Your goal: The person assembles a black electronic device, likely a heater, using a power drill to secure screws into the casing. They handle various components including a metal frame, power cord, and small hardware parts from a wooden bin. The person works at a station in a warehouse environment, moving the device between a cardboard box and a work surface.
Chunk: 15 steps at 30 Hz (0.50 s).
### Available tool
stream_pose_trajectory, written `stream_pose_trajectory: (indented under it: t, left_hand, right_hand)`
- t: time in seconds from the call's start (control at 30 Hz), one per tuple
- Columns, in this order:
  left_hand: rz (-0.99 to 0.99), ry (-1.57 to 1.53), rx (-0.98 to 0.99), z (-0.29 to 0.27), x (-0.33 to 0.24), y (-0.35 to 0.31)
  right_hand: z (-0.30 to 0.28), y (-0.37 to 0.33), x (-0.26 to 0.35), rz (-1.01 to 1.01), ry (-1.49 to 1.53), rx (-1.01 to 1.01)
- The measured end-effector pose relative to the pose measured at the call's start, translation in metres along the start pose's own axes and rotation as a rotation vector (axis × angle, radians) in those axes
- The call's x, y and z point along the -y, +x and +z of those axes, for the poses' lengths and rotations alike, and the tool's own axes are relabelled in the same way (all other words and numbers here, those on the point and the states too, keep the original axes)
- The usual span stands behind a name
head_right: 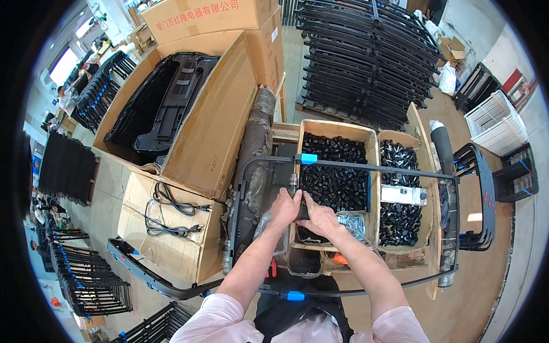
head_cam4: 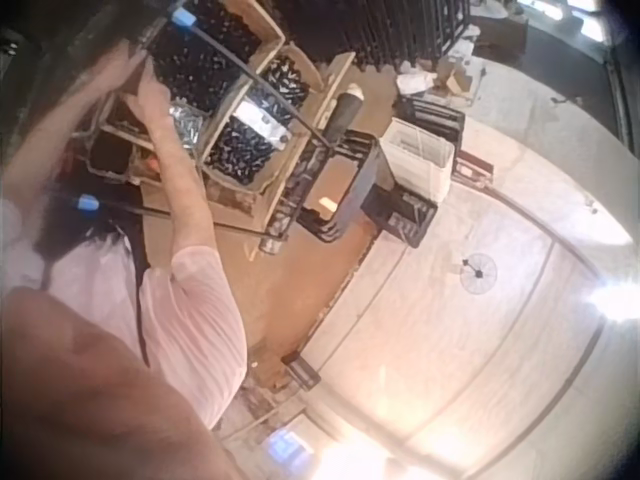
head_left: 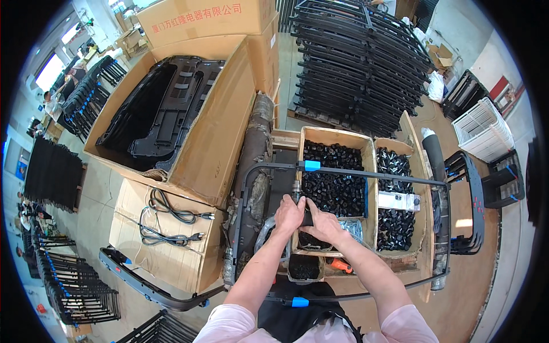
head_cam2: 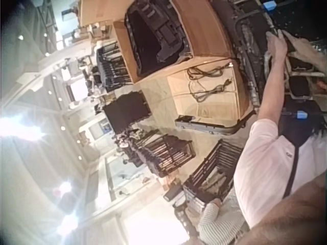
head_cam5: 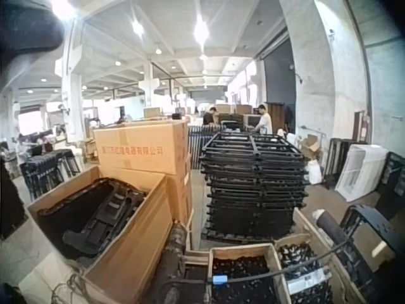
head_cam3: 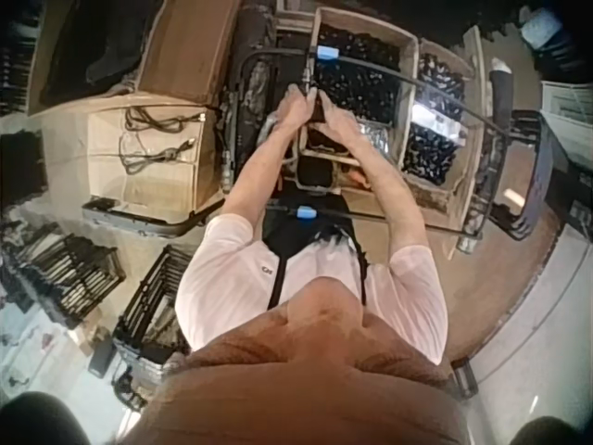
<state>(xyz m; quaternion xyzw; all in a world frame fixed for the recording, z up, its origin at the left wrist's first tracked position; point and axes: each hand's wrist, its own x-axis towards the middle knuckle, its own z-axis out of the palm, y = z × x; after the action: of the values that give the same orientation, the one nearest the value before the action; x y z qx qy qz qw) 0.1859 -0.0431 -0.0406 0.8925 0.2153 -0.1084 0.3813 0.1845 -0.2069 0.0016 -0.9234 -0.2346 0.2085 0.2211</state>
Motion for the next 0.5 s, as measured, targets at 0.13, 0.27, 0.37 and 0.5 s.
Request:
stream_pose_trajectory:
  t: [0.13, 0.27, 0.37, 0.5]
  left_hand:
    - [-0.002, 0.021, -0.004, 0.0, -0.007, 0.001]
    - [-0.004, 0.027, 0.001, -0.003, -0.008, 0.004]
    - [-0.004, 0.029, 0.007, -0.003, -0.011, 0.006]
    - [-0.004, 0.024, 0.017, -0.002, -0.011, 0.006]
  right_hand:
    - [0.004, 0.001, -0.006, -0.004, 0.011, -0.042]
    - [0.002, 0.002, -0.002, 0.023, 0.019, -0.047]
    - [0.007, 0.004, -0.008, -0.027, -0.013, -0.065]
    - [0.018, 0.003, -0.006, -0.131, 0.018, -0.183]
